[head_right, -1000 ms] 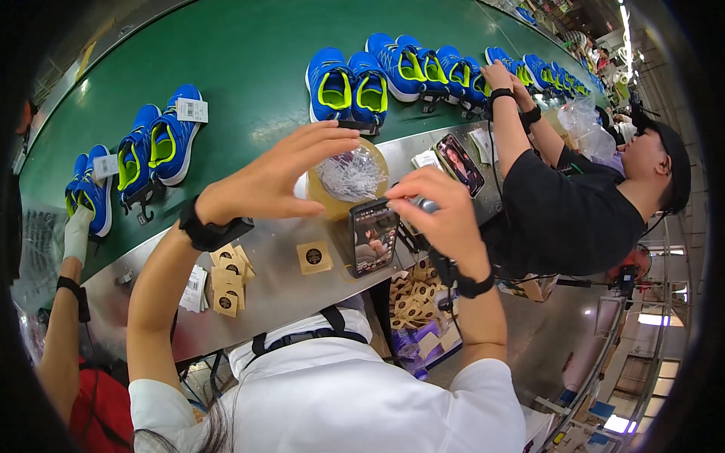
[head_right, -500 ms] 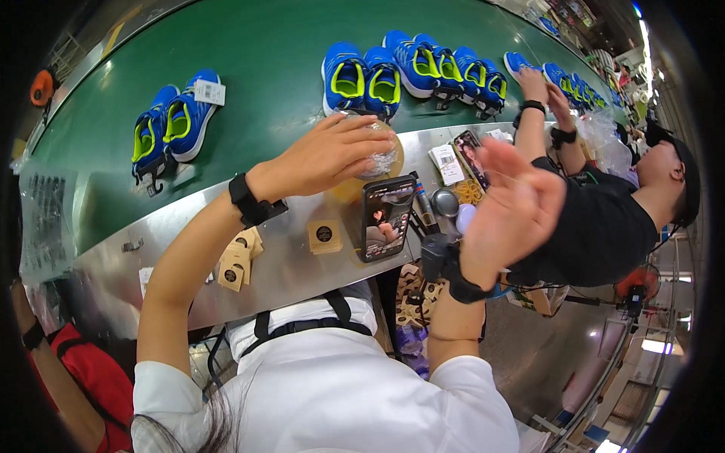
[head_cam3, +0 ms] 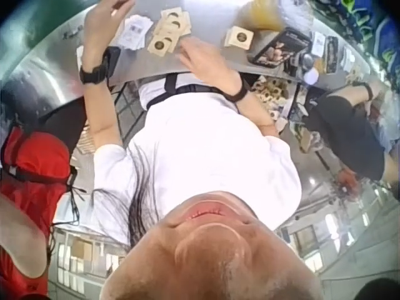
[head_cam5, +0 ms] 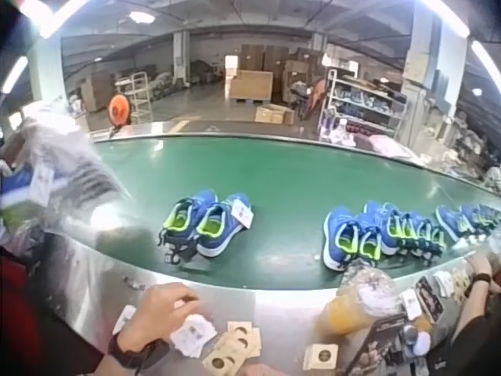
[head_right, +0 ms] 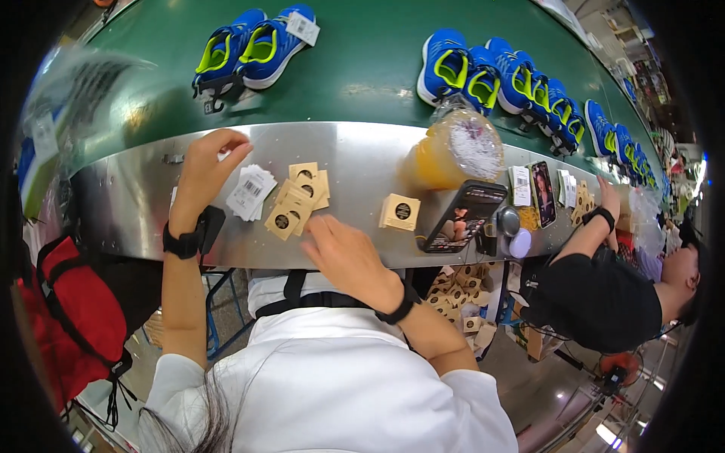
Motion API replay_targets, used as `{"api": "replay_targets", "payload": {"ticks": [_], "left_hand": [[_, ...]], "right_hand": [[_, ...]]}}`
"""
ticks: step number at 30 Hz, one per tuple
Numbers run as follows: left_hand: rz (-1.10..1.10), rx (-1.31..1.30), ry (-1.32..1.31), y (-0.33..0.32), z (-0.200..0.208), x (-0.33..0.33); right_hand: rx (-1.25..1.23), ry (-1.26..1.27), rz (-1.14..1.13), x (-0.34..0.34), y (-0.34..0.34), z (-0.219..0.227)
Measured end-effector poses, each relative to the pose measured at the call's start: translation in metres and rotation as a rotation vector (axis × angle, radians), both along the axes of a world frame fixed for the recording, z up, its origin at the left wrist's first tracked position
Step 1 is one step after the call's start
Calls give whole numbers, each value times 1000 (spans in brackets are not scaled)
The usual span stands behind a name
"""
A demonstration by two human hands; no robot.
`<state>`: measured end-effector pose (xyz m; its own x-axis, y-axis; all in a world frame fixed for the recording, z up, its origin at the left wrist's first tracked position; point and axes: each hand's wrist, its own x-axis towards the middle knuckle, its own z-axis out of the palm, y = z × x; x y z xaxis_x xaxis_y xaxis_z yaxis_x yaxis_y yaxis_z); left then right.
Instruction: Apply adhesive stickers and tags to shoe components and insert items into the finished shoes on a manufacturing line.
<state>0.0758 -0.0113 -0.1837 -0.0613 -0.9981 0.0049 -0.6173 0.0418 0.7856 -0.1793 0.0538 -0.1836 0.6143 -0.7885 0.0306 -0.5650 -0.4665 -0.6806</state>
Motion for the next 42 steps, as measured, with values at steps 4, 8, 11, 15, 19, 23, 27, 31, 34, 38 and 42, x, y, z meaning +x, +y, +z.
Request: {"api": "replay_targets", "payload": {"ticks": [4,8,11,15,19,23,27,31,34,38,42], "left_hand": [[149,-39,-319,40,-25,5],[170,-105,-318,48,-34,-11],[182,-68,-257,42,-38,-9],[134,149,17,36,-42,2],[157,173,346,40,-42,5],[187,207,447,48,-46,12],[227,196,591,52,-29,7],[293,204,678,56,-26,10],[264,322,809,60,-12,2],[-138,221,778,49,1,-7],[-136,316,811,47,1,-18]], "right_hand": [[-26,181,-54,29,-12,-9],[-156,284,-18,40,-14,-15],[-164,313,-24,41,-14,-18],[-61,299,-85,41,-15,-24],[-127,312,-144,45,-16,-18],[-56,232,-170,38,-22,-22],[123,125,-164,33,-27,-17],[135,-4,-198,29,-26,-12],[107,-92,-200,26,-28,-10],[334,-168,-277,23,-34,11],[603,-180,-318,23,-34,18]]}}
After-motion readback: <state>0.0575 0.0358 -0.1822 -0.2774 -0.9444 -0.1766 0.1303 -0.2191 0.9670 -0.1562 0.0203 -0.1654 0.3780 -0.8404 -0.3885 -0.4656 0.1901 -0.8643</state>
